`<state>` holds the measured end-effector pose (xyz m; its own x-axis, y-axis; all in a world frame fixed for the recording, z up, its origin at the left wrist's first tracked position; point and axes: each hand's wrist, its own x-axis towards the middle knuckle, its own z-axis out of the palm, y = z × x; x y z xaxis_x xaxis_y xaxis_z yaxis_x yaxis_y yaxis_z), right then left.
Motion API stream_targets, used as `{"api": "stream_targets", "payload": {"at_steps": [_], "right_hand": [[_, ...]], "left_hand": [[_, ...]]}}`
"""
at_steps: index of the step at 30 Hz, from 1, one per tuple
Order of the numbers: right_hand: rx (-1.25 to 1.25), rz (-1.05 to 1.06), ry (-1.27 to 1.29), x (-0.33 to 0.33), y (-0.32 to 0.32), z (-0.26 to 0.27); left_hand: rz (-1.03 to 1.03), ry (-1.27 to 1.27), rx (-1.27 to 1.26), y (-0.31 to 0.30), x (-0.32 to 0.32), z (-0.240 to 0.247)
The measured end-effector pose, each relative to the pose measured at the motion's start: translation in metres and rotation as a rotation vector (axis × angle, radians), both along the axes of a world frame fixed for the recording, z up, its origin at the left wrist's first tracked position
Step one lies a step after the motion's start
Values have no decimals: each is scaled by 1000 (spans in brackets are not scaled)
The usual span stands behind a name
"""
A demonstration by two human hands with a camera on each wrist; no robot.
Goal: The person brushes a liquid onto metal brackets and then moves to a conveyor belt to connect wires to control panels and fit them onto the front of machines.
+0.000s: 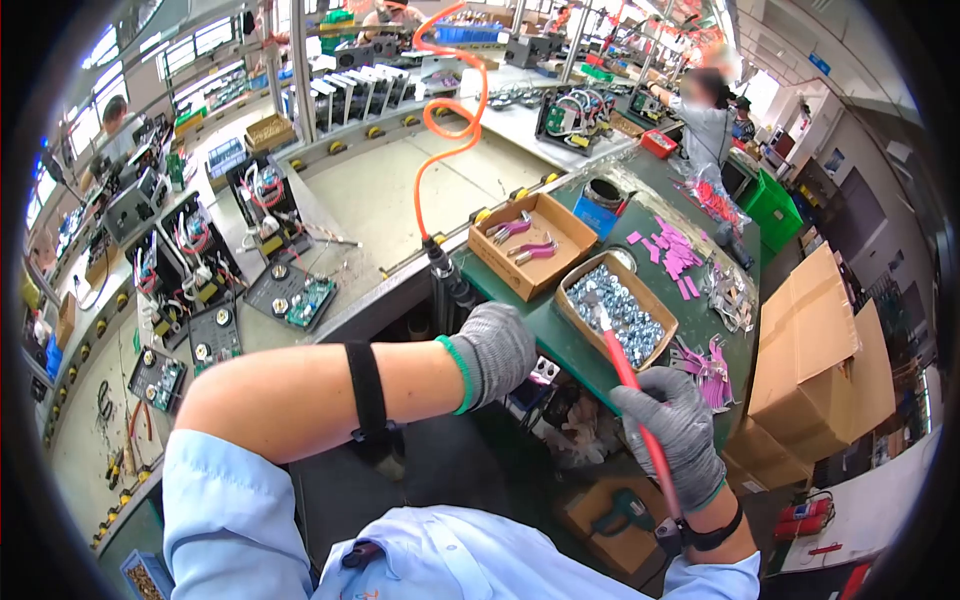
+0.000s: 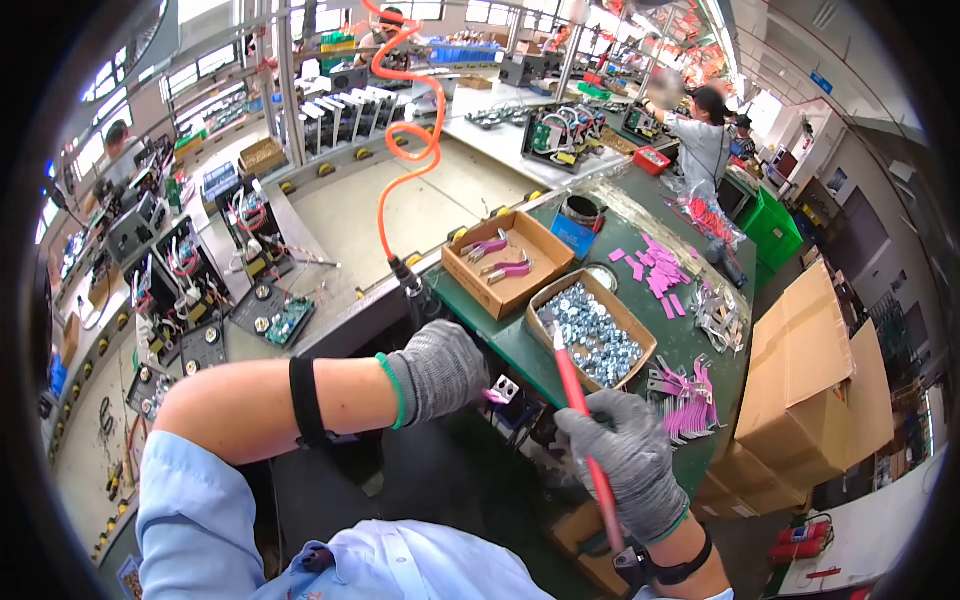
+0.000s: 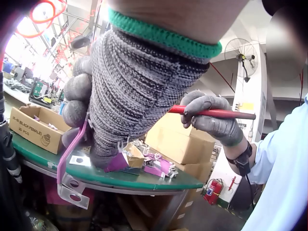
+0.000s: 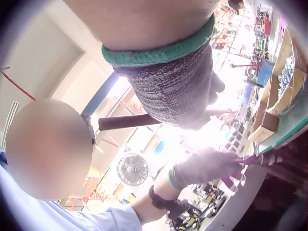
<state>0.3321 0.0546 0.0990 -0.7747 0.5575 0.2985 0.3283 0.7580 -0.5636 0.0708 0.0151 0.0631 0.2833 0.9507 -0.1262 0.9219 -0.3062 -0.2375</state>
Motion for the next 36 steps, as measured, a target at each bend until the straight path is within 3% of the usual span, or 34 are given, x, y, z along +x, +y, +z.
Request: {"api": "stream_targets", "payload": {"at_steps": [1, 4, 6, 9, 16, 19, 20, 22, 23, 30, 33, 35, 36], "right_hand": [[375, -30, 113, 6, 13, -16], [529, -191, 278, 13, 30, -24], [516, -214, 357, 15, 38, -31], [136, -228, 473, 15, 36, -35], [54, -80, 406, 7, 65, -37], [34, -157, 439, 16, 78, -47], [34, -153, 448, 17, 83, -44], [-3, -287, 613, 24, 90, -37], [76, -274, 644, 37, 108, -47], [138, -403, 869, 82, 160, -68], [151, -433, 909, 95, 173, -80], [129, -444, 939, 102, 179, -87], [153, -450, 939, 105, 180, -91]], "left_hand": [[10, -50, -41, 1, -3, -1], [-3, -66, -115, 10, -25, 3], [71, -126, 32, 16, -39, 4], [76, -71, 36, 26, -46, 8], [9, -21, 88, 59, -33, 11], [112, -41, -9, 80, -36, 25], [130, -4, 76, 88, -41, 28], [196, -166, 30, 111, -64, 34], [345, -444, 70, 132, -80, 14], [641, -704, 299, 223, -104, -70], [636, -540, 263, 246, -99, -87], [545, -128, 67, 252, -100, -92], [543, -122, 61, 253, -97, -87]]}}
